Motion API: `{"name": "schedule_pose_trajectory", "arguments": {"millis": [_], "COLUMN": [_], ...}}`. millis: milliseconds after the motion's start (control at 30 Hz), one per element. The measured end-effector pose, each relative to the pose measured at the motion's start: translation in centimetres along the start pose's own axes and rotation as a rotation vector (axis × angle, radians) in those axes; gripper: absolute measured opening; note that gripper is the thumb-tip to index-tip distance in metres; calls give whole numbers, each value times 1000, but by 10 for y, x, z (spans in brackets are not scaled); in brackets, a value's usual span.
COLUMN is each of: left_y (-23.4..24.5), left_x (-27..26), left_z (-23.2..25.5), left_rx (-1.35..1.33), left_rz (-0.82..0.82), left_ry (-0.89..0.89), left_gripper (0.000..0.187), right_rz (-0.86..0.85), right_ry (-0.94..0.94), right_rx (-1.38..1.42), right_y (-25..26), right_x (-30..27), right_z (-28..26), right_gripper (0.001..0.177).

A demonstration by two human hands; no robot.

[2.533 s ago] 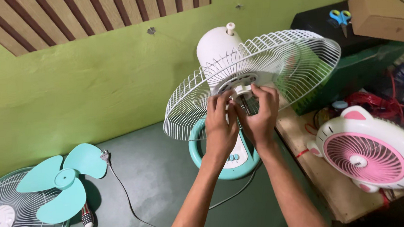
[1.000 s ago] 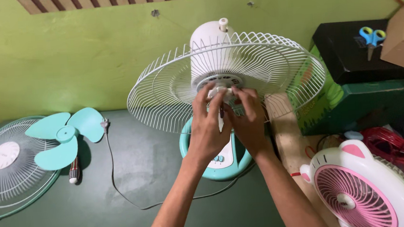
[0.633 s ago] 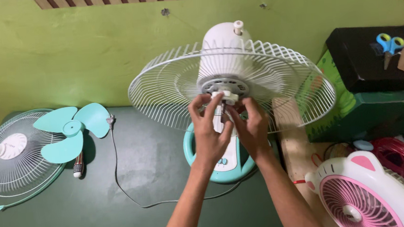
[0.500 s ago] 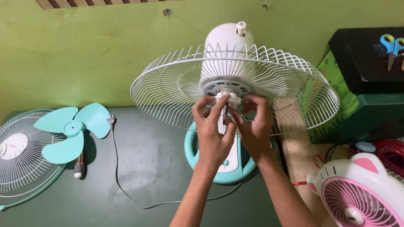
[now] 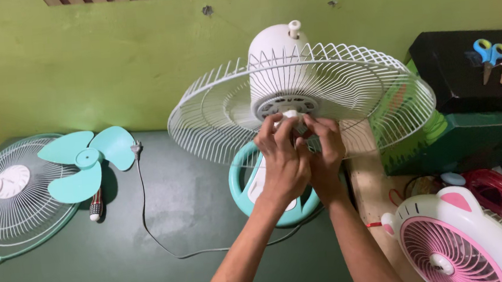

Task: The person assembles a small table fan by attaching the front grille, securing the hub nut, installing the blades, and fastening the rear grille. They use a screwdriver to tighten the hub nut and the rear grille screws.

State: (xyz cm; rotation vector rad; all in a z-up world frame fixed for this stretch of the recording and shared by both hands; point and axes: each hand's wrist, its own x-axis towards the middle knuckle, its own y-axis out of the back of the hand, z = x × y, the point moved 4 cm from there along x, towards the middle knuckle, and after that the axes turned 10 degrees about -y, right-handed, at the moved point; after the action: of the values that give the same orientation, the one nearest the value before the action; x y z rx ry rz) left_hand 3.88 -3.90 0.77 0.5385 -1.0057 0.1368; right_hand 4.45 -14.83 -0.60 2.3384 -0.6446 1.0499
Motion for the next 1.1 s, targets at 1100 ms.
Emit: {"name": "schedule_pose_trajectory", "arguments": {"millis": [1100], "left_y": [15], "left_x": [8], "left_z": [5], "left_rx": [-112], "left_rz": [120], "left_ry": [-187], "left_gripper": [39], "right_rz": [-49], "right_ry": [-58], "right_rx": [-29], "right_y": [3], "right_x": [3], "right_z": [-15], "right_gripper": [27]}}
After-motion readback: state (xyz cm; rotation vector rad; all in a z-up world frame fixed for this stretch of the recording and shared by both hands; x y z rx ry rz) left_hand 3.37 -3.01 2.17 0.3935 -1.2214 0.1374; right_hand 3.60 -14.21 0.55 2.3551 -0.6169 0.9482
